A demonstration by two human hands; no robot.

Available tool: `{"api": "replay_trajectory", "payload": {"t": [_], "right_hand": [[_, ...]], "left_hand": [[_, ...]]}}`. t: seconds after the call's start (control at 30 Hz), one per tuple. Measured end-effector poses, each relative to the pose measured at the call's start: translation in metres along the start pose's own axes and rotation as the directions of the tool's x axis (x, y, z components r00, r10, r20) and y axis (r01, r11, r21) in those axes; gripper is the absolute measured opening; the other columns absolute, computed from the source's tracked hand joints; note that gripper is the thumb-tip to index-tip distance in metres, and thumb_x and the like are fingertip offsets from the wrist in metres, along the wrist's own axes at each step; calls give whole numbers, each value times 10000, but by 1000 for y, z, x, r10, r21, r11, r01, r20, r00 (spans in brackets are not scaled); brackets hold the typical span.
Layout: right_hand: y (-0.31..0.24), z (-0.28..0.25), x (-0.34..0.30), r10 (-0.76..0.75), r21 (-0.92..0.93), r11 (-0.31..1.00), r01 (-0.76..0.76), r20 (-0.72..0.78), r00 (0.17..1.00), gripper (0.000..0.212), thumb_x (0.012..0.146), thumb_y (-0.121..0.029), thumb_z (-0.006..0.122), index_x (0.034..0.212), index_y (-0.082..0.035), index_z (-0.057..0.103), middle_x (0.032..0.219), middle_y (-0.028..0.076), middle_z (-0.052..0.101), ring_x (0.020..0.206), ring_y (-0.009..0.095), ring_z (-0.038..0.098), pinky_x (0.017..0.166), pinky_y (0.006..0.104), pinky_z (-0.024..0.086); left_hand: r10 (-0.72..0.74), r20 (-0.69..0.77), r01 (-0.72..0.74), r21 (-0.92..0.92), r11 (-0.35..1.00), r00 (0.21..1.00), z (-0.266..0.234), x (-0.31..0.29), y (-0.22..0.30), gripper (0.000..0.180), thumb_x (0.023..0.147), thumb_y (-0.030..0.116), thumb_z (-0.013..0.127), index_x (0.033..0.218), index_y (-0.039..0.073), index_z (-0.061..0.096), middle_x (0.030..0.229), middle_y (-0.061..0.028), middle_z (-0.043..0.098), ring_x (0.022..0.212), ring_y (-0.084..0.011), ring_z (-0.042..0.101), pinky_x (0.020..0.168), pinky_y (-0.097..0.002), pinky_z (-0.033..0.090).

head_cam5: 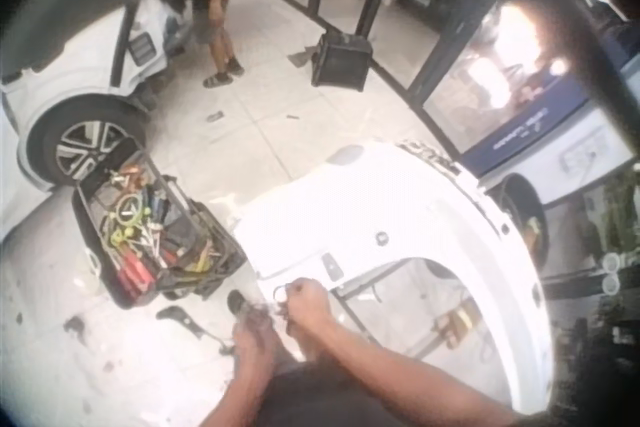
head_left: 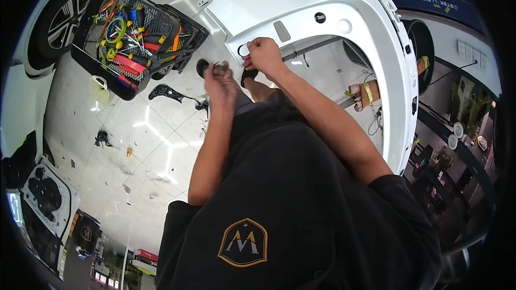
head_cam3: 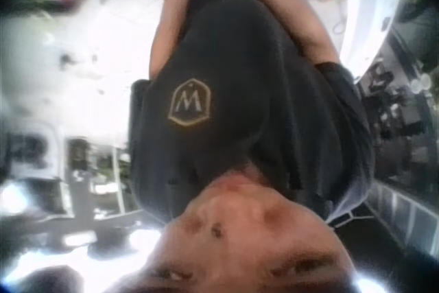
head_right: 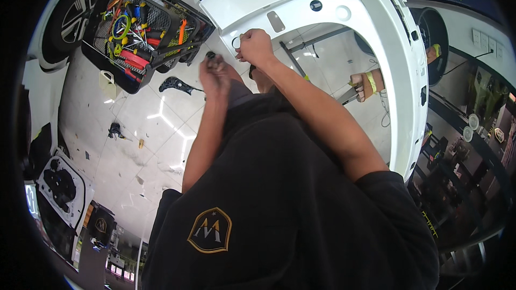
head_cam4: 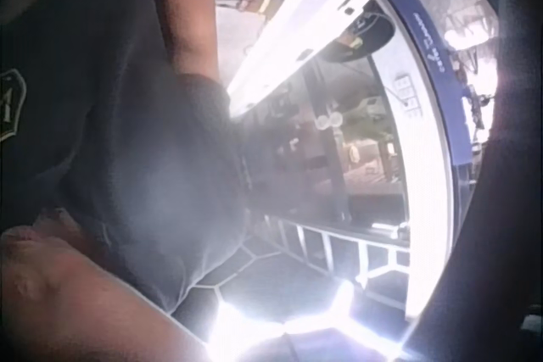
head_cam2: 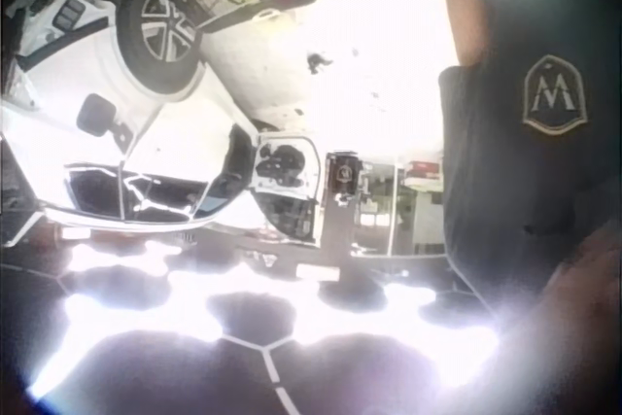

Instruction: The person removes a damaged section from a white car bumper, then uses a heat gun and a plastic trim tool to smooth and reshape the area. The person also uses a marker to mark spots on the bumper.

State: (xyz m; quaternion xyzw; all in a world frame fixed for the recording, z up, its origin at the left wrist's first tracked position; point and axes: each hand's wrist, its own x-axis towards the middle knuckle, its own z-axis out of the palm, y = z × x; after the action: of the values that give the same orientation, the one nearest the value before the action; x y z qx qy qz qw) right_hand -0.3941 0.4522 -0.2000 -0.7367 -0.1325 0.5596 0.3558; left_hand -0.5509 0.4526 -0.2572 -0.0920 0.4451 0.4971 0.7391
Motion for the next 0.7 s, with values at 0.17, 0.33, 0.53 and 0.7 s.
{"api": "replay_trajectory", "payload": {"t": [0.17,0.33,0.53,0.7], "right_hand": [[-13,-11,-11,32,-24,999,-31,46,998,292,1032,-180,560,1020,98,648,819,185,723,643,218,733,528,326,596],[-9,-8,-15,31,-35,999,-27,106,994,299,1048,-243,560,1116,41,625,901,153,715,700,198,720,601,311,582],[12,-26,-40,63,141,988,-64,16,998,329,1048,-291,548,1178,3,617,973,138,713,793,216,724,660,352,589],[72,-39,-89,106,268,961,-72,-115,988,289,1033,-257,562,1164,-7,625,969,135,716,770,219,719,635,352,585]], "left_hand": [[-32,40,3,589,808,999,-9,-12,65,218,1031,223,603,867,85,562,852,-57,664,839,-203,686,625,-295,462],[20,116,-111,871,479,993,-50,-7,121,297,986,251,696,777,100,547,783,-60,663,710,-155,678,542,-271,453],[-25,237,-230,961,154,971,-48,-6,177,208,989,201,691,1086,21,649,777,-34,652,687,-108,649,535,-254,474],[-80,537,-539,806,-244,840,-124,63,246,308,997,265,670,904,-15,756,697,-73,667,579,-110,594,502,-308,457]]}}
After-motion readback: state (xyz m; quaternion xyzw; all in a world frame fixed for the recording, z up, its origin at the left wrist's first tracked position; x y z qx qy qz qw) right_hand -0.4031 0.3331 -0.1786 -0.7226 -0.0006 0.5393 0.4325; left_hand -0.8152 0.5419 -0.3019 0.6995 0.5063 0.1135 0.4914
